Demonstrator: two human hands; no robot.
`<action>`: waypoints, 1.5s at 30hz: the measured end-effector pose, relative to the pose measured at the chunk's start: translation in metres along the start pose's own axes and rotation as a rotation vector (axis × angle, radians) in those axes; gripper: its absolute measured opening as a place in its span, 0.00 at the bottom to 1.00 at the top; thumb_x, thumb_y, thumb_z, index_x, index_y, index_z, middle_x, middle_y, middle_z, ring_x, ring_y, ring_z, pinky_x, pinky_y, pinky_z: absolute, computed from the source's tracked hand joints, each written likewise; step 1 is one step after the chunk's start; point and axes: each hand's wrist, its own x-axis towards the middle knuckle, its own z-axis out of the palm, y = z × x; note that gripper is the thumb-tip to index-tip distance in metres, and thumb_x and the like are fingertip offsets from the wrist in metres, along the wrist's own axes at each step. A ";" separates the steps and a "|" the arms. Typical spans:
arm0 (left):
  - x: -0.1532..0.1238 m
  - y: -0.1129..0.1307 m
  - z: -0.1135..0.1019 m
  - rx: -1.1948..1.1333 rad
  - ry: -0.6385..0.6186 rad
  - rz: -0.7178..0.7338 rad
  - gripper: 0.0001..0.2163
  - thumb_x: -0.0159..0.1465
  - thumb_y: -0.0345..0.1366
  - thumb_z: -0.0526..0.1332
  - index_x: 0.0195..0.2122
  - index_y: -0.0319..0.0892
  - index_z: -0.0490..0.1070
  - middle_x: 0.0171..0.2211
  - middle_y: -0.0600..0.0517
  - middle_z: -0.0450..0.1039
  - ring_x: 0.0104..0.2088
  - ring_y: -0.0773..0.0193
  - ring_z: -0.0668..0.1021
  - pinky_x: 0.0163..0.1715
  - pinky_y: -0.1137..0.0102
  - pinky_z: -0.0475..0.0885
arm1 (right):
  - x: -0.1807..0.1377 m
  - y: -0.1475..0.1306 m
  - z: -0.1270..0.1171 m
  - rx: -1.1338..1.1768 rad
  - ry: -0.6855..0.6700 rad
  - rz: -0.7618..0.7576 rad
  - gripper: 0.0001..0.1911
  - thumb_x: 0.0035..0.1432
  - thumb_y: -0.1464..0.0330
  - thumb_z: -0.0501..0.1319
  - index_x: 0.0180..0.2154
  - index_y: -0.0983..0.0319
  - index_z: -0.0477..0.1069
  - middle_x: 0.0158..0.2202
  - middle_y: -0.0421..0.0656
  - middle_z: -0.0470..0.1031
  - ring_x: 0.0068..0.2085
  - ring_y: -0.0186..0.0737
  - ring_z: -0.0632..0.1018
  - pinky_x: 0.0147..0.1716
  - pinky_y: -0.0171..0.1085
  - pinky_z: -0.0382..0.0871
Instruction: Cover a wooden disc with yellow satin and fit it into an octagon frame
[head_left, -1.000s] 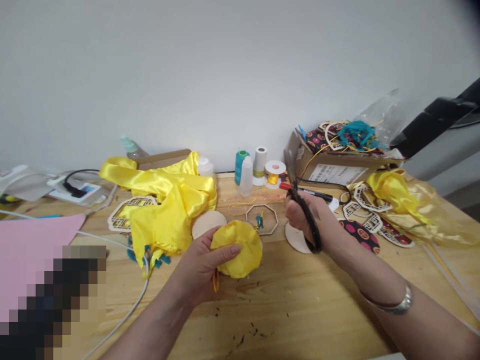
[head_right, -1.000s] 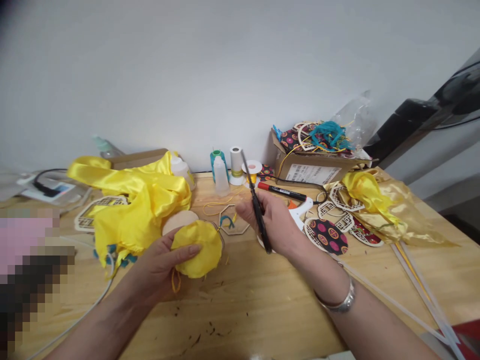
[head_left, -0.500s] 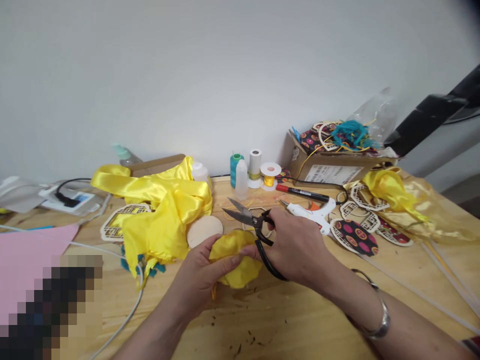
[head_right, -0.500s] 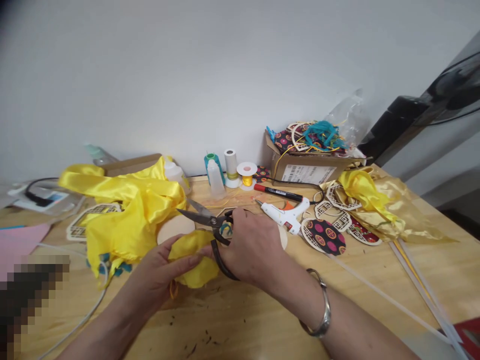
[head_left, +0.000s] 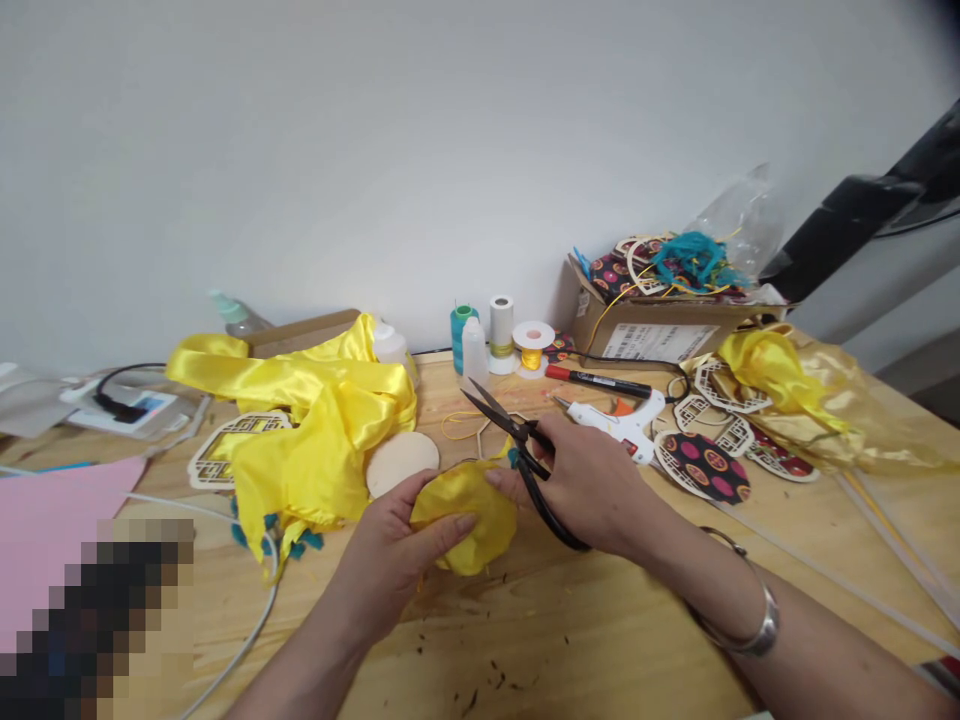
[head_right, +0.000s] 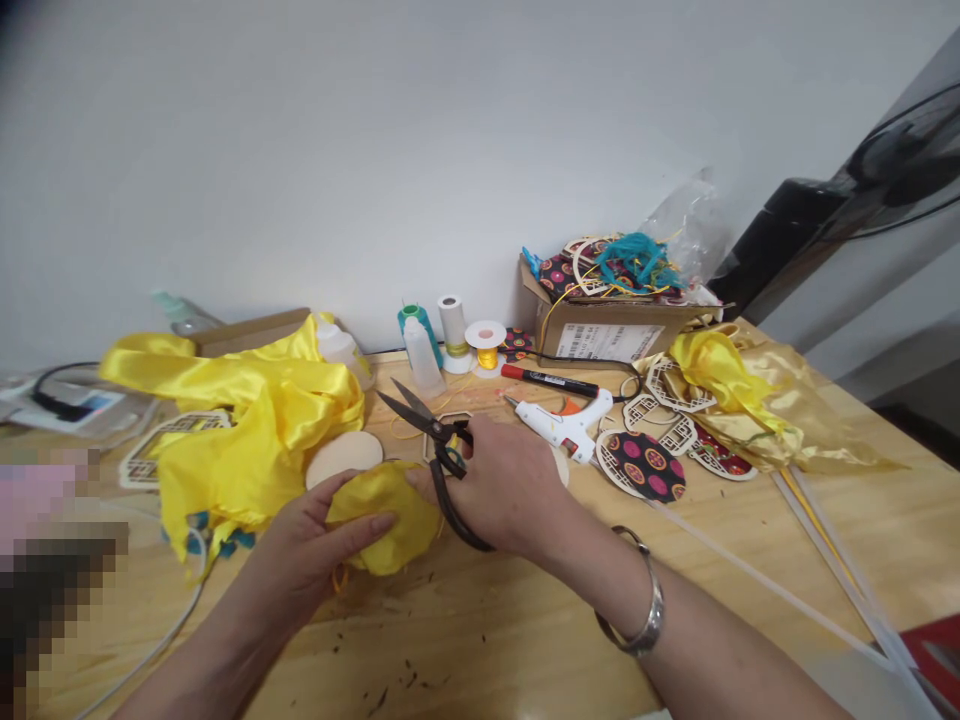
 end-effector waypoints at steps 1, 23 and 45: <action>0.000 0.000 0.000 0.012 0.004 0.005 0.15 0.47 0.34 0.72 0.37 0.41 0.76 0.30 0.51 0.81 0.29 0.62 0.80 0.29 0.72 0.75 | 0.001 0.001 0.000 0.010 -0.012 -0.007 0.22 0.49 0.46 0.60 0.26 0.58 0.63 0.22 0.39 0.69 0.23 0.37 0.66 0.21 0.34 0.51; 0.005 0.007 -0.008 -0.134 -0.022 -0.078 0.17 0.48 0.31 0.71 0.40 0.38 0.74 0.34 0.46 0.81 0.31 0.58 0.82 0.32 0.68 0.77 | -0.001 0.020 -0.024 -0.080 -0.074 -0.310 0.23 0.47 0.47 0.62 0.33 0.60 0.64 0.30 0.42 0.72 0.28 0.39 0.69 0.25 0.35 0.54; 0.005 0.005 -0.006 -0.128 -0.020 -0.049 0.17 0.49 0.30 0.71 0.40 0.41 0.74 0.34 0.50 0.81 0.31 0.61 0.81 0.31 0.70 0.77 | -0.008 0.008 -0.004 -0.386 -0.073 -0.302 0.32 0.53 0.41 0.49 0.37 0.64 0.68 0.35 0.52 0.74 0.37 0.55 0.75 0.38 0.52 0.63</action>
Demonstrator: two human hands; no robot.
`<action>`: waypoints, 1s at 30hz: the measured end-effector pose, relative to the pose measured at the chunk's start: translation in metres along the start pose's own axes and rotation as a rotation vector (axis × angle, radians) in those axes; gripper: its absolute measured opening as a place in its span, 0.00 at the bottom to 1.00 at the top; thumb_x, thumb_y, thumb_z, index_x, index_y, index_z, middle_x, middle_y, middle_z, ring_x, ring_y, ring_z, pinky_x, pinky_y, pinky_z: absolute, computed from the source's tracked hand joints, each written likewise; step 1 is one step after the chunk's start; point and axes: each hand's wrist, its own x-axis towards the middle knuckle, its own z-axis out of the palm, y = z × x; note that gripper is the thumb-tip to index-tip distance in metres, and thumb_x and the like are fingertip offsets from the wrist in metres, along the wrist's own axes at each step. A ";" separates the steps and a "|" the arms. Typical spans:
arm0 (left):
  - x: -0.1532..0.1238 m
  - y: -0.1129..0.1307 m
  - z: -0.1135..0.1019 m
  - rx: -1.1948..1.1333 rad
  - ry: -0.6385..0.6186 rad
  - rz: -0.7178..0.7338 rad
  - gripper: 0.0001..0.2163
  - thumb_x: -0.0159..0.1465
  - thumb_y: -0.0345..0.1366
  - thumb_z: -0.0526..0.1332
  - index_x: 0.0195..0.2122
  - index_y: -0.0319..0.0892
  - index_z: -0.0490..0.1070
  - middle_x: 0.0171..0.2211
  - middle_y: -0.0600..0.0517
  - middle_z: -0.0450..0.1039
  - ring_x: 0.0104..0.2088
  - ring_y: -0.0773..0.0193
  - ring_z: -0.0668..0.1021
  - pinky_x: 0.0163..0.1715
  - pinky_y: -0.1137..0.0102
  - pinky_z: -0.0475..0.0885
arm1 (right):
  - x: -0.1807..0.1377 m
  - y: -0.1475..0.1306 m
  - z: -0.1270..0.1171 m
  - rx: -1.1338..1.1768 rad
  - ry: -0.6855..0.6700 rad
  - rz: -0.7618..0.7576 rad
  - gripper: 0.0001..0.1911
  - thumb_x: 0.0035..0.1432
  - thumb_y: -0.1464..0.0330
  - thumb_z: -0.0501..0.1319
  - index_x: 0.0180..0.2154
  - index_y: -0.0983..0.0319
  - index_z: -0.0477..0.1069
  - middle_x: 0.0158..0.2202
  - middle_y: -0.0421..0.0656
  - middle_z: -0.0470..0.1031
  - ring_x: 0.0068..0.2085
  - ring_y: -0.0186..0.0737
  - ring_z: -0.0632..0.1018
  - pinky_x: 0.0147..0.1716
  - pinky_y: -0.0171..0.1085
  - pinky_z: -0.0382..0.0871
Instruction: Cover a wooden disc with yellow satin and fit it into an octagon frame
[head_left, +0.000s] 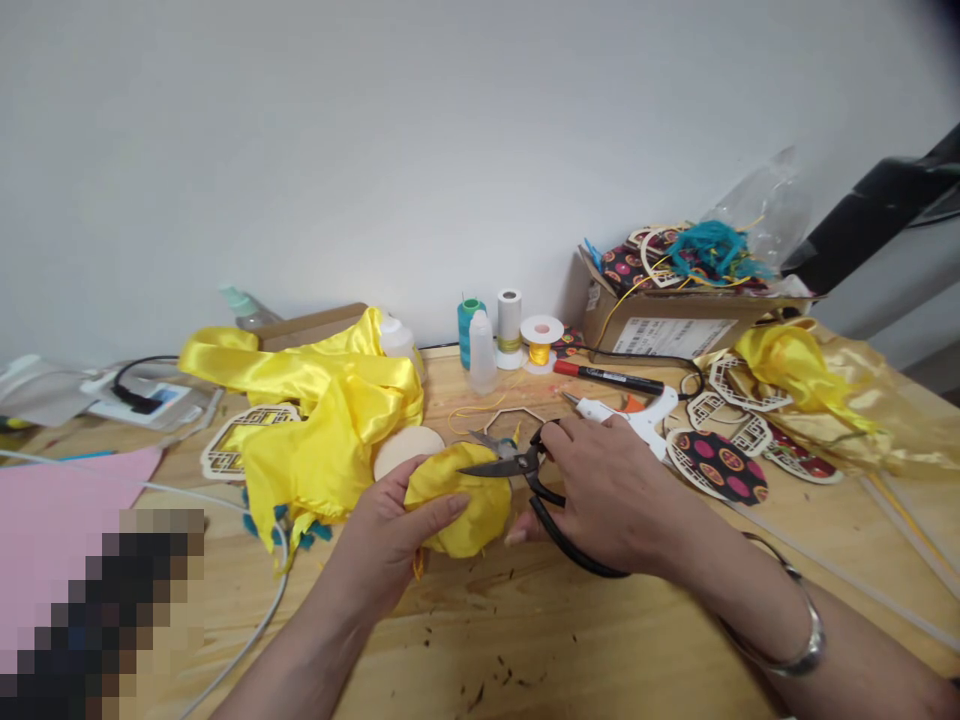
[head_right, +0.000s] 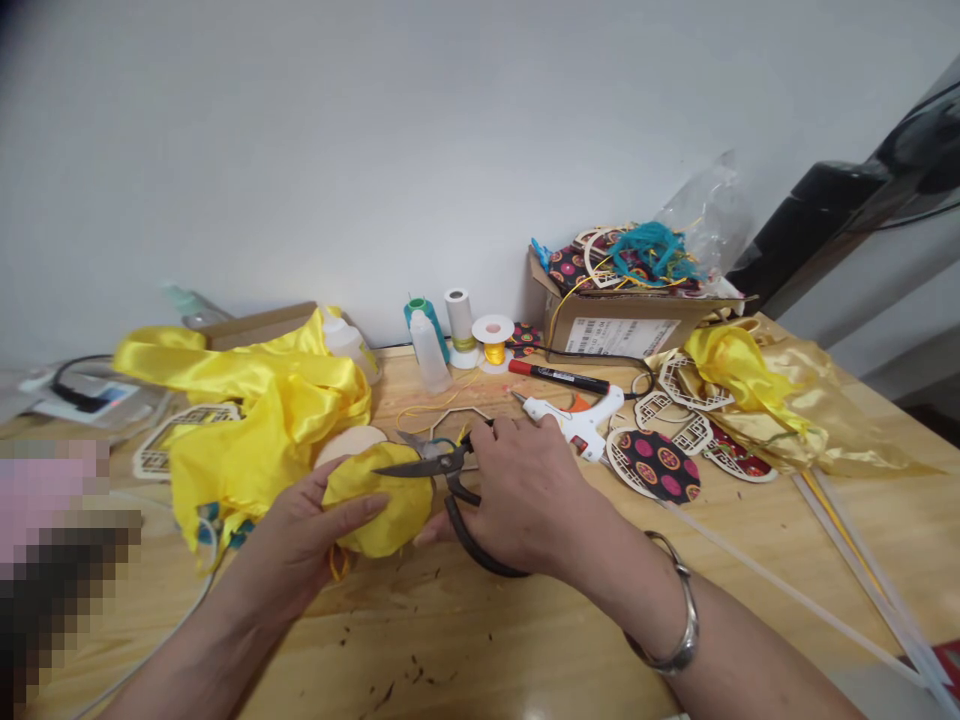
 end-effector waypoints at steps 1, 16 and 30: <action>0.000 0.000 0.000 0.001 0.003 0.001 0.17 0.49 0.30 0.71 0.40 0.40 0.74 0.34 0.50 0.81 0.30 0.61 0.81 0.31 0.70 0.77 | 0.000 0.000 0.000 -0.006 0.007 0.004 0.33 0.53 0.41 0.49 0.37 0.64 0.68 0.35 0.52 0.74 0.36 0.55 0.75 0.38 0.52 0.63; 0.000 0.000 0.001 -0.036 0.036 -0.005 0.21 0.47 0.30 0.72 0.43 0.39 0.73 0.34 0.48 0.81 0.32 0.60 0.81 0.33 0.69 0.77 | -0.002 -0.003 0.000 -0.036 0.044 0.048 0.29 0.58 0.45 0.46 0.36 0.63 0.68 0.31 0.49 0.76 0.34 0.54 0.77 0.33 0.47 0.64; 0.002 -0.001 0.000 -0.087 0.019 0.001 0.22 0.48 0.29 0.72 0.44 0.38 0.73 0.35 0.46 0.81 0.32 0.59 0.81 0.32 0.68 0.77 | 0.002 -0.001 0.000 -0.053 0.054 0.066 0.29 0.56 0.44 0.48 0.32 0.62 0.69 0.29 0.47 0.78 0.31 0.51 0.78 0.31 0.44 0.60</action>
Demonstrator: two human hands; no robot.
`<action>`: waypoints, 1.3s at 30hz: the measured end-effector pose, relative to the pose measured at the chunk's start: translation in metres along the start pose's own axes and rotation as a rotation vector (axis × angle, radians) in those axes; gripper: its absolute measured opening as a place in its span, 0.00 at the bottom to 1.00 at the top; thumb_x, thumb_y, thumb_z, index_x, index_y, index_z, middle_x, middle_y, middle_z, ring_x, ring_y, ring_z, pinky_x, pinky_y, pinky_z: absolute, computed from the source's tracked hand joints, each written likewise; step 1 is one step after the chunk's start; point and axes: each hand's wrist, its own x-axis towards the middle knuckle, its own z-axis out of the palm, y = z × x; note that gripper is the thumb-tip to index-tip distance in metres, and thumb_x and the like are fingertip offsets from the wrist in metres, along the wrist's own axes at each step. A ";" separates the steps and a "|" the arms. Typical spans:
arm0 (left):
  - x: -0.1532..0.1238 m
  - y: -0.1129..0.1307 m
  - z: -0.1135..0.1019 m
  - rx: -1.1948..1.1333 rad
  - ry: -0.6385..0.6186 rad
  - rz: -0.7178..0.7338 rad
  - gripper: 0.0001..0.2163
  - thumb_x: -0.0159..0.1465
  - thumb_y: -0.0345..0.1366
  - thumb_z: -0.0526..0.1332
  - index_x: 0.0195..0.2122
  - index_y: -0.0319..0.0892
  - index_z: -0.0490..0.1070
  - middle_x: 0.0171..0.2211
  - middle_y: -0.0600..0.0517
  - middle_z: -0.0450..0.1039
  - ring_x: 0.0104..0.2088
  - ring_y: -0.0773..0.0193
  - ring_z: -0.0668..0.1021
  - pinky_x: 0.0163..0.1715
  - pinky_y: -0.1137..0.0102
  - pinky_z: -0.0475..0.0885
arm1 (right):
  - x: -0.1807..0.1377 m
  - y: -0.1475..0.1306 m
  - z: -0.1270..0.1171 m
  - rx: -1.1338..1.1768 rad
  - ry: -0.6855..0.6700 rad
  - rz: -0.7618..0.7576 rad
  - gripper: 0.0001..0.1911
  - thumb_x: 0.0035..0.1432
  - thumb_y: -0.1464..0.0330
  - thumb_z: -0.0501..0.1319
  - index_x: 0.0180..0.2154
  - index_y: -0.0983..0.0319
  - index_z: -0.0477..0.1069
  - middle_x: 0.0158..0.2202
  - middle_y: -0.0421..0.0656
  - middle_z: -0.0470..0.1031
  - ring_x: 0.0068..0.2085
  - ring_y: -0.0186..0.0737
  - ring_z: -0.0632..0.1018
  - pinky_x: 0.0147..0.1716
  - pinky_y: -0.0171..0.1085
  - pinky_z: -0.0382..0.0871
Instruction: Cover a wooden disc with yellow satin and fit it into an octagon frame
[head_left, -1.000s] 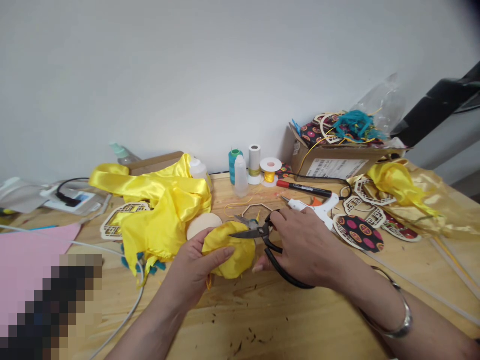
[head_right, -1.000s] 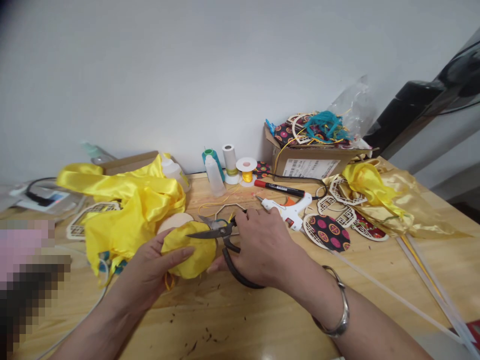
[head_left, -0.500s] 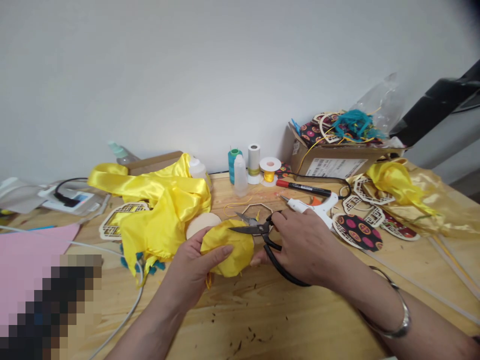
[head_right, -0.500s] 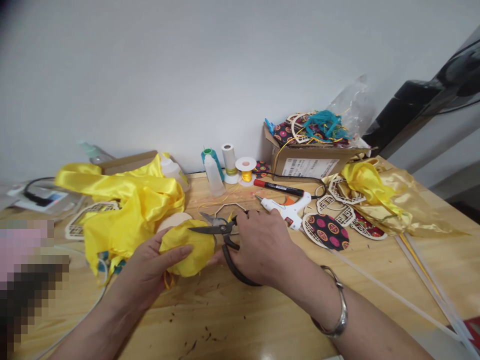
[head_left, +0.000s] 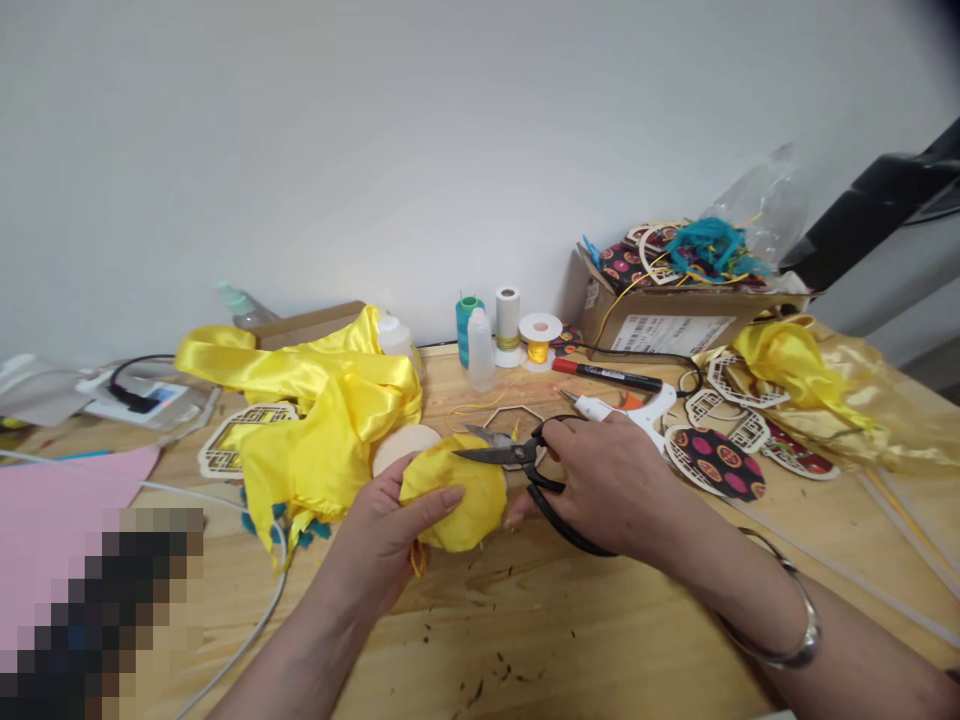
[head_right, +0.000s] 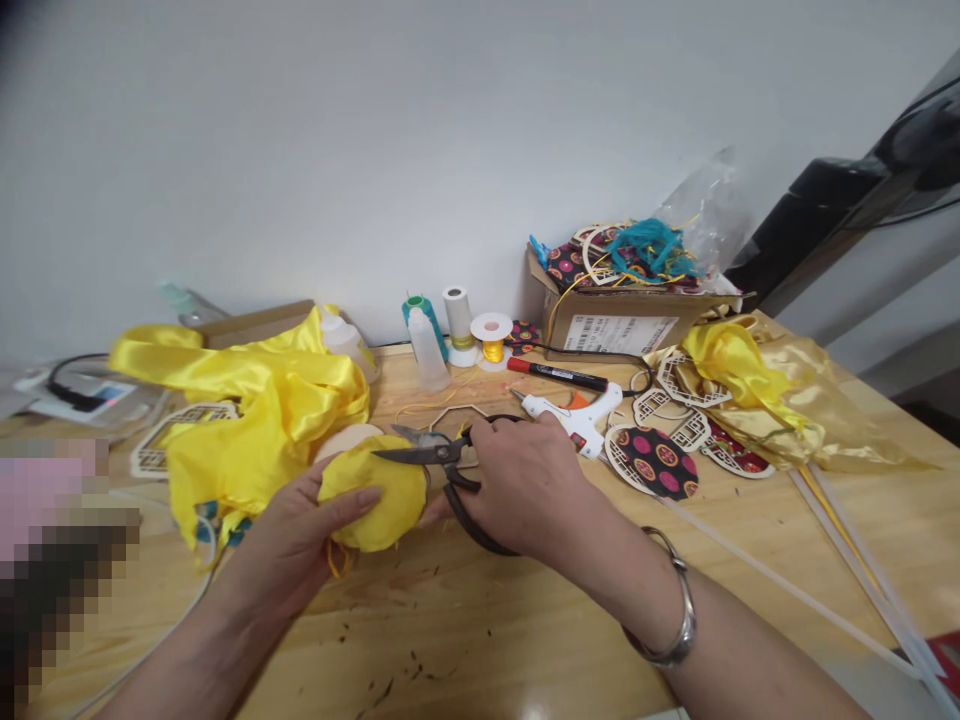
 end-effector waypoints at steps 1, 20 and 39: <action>0.000 0.000 0.000 -0.004 -0.001 -0.002 0.22 0.48 0.29 0.72 0.44 0.38 0.73 0.35 0.46 0.81 0.32 0.59 0.81 0.33 0.68 0.78 | 0.000 0.000 0.001 -0.006 0.010 -0.002 0.29 0.56 0.44 0.48 0.32 0.62 0.69 0.29 0.47 0.78 0.31 0.51 0.78 0.31 0.44 0.60; 0.000 -0.002 -0.002 -0.034 -0.021 0.009 0.21 0.49 0.28 0.71 0.45 0.39 0.72 0.36 0.46 0.81 0.34 0.56 0.82 0.33 0.67 0.78 | 0.002 -0.001 0.005 -0.039 0.077 -0.030 0.24 0.56 0.49 0.52 0.28 0.62 0.70 0.26 0.45 0.77 0.29 0.49 0.78 0.31 0.43 0.55; -0.001 0.002 0.002 -0.041 -0.002 0.013 0.20 0.49 0.28 0.71 0.44 0.40 0.73 0.38 0.47 0.81 0.34 0.58 0.82 0.33 0.69 0.77 | 0.002 0.001 0.001 -0.021 0.054 0.034 0.30 0.51 0.41 0.51 0.25 0.59 0.73 0.18 0.45 0.75 0.24 0.45 0.77 0.21 0.36 0.45</action>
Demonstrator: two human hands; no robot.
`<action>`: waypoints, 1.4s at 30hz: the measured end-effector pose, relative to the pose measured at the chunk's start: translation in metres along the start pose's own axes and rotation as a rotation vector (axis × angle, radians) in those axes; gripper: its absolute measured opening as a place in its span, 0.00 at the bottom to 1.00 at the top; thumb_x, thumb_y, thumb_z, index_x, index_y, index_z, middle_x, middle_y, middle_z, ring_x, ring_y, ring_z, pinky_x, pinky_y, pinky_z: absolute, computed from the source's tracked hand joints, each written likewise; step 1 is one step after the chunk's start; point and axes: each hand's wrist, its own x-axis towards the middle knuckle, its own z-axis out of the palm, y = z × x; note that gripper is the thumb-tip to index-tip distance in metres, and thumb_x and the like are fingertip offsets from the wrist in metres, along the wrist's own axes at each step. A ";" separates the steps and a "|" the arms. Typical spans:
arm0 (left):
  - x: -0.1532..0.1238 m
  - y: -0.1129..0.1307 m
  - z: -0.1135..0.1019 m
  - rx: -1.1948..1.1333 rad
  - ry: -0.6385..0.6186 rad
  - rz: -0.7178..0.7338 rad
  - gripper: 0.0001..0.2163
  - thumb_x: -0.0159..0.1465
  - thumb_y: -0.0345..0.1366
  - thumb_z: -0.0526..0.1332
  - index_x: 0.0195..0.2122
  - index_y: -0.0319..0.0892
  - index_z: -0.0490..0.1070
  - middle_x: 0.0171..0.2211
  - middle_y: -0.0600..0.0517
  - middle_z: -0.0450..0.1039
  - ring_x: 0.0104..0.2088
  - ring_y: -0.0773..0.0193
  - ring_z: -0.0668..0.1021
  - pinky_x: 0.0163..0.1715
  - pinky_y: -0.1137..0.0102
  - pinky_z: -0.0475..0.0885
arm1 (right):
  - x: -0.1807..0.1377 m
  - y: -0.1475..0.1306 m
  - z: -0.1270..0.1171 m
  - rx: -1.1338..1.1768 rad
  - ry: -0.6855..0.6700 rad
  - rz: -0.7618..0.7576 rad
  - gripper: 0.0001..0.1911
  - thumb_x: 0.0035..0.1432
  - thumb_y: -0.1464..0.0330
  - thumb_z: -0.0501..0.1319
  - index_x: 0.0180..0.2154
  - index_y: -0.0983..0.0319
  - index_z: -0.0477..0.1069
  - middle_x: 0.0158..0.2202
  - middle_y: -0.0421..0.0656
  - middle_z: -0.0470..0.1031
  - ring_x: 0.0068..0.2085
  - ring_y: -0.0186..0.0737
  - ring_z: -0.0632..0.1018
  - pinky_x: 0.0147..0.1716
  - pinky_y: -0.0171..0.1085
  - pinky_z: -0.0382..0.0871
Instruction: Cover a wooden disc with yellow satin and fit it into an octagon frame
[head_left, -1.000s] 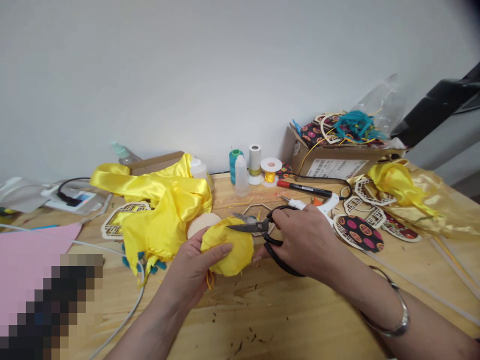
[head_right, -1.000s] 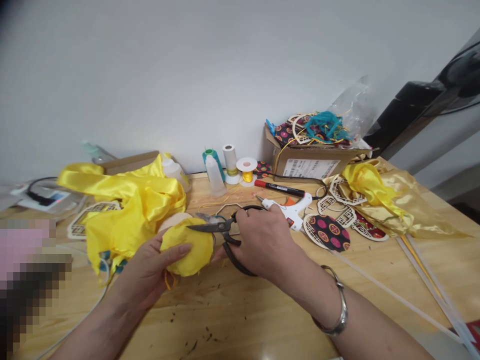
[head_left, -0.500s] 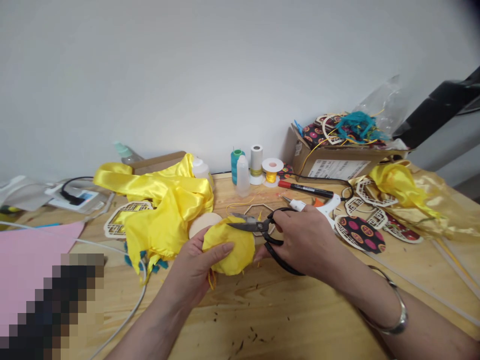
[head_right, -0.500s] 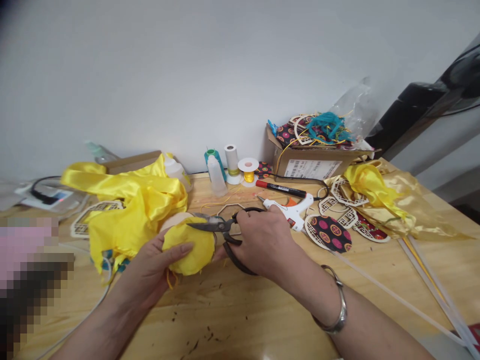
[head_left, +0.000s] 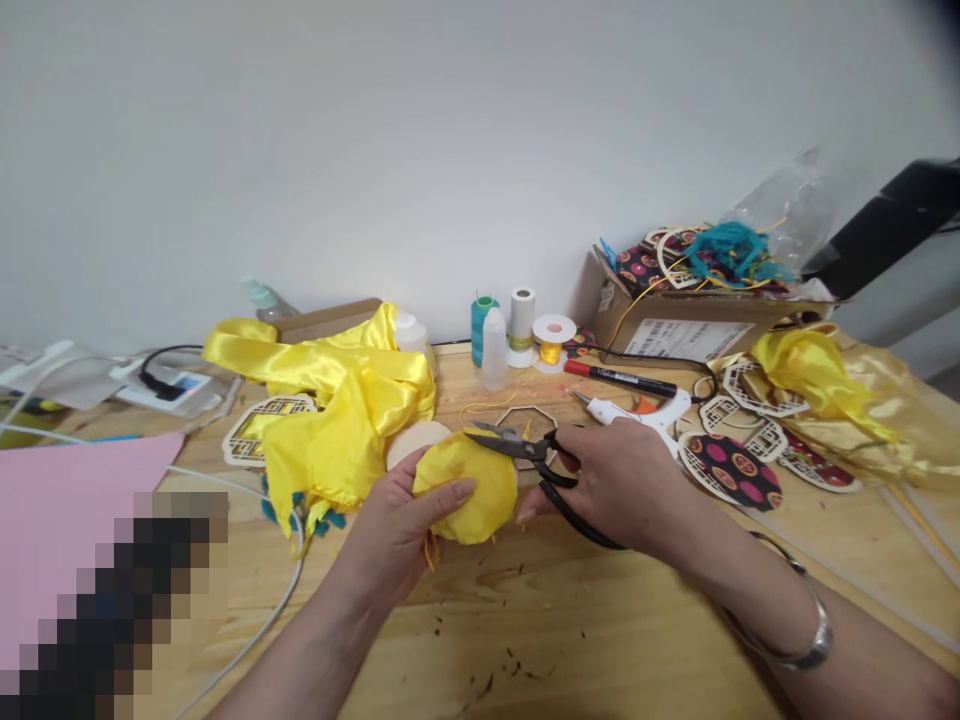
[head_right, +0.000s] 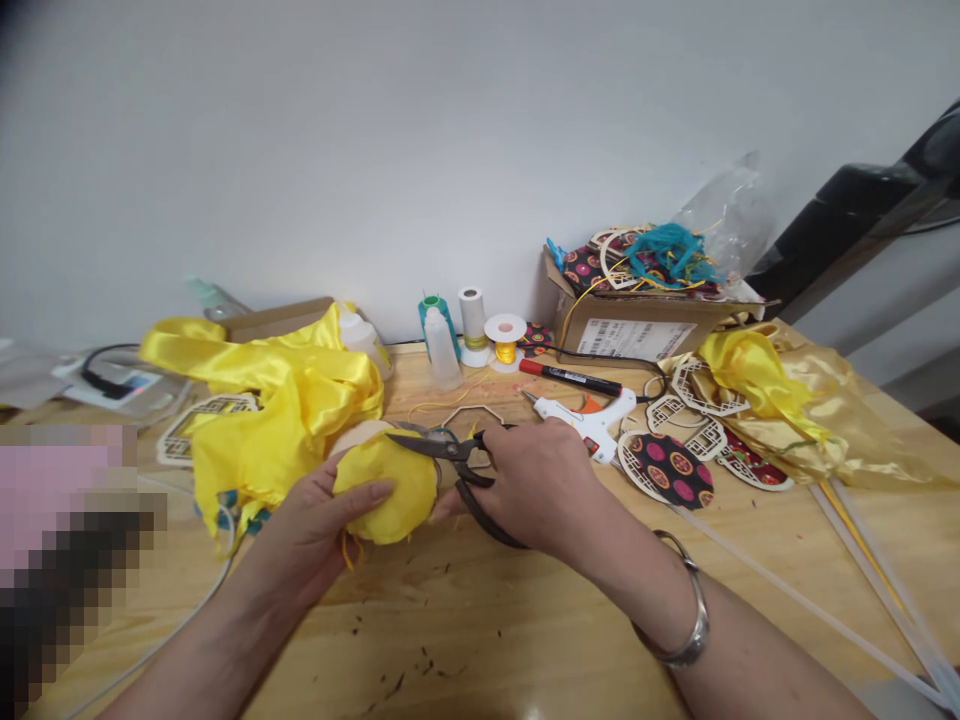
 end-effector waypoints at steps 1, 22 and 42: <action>0.000 0.000 0.000 0.004 0.005 0.003 0.20 0.48 0.28 0.71 0.44 0.40 0.73 0.38 0.47 0.81 0.35 0.58 0.82 0.34 0.69 0.77 | 0.000 0.001 0.000 0.007 0.002 -0.002 0.30 0.51 0.41 0.51 0.25 0.59 0.73 0.18 0.44 0.74 0.24 0.45 0.76 0.21 0.36 0.45; 0.000 -0.003 -0.006 0.047 0.006 -0.014 0.20 0.48 0.29 0.72 0.43 0.39 0.74 0.35 0.47 0.82 0.32 0.58 0.82 0.34 0.66 0.78 | 0.000 0.014 -0.003 0.065 -0.059 -0.017 0.24 0.51 0.46 0.57 0.22 0.59 0.72 0.19 0.41 0.74 0.23 0.38 0.73 0.21 0.34 0.47; 0.001 -0.003 -0.006 0.043 -0.017 -0.014 0.20 0.47 0.30 0.72 0.42 0.39 0.74 0.34 0.47 0.82 0.31 0.57 0.82 0.31 0.68 0.77 | 0.000 0.016 -0.005 0.118 -0.130 -0.094 0.23 0.48 0.44 0.60 0.26 0.58 0.69 0.21 0.37 0.72 0.23 0.35 0.70 0.21 0.33 0.50</action>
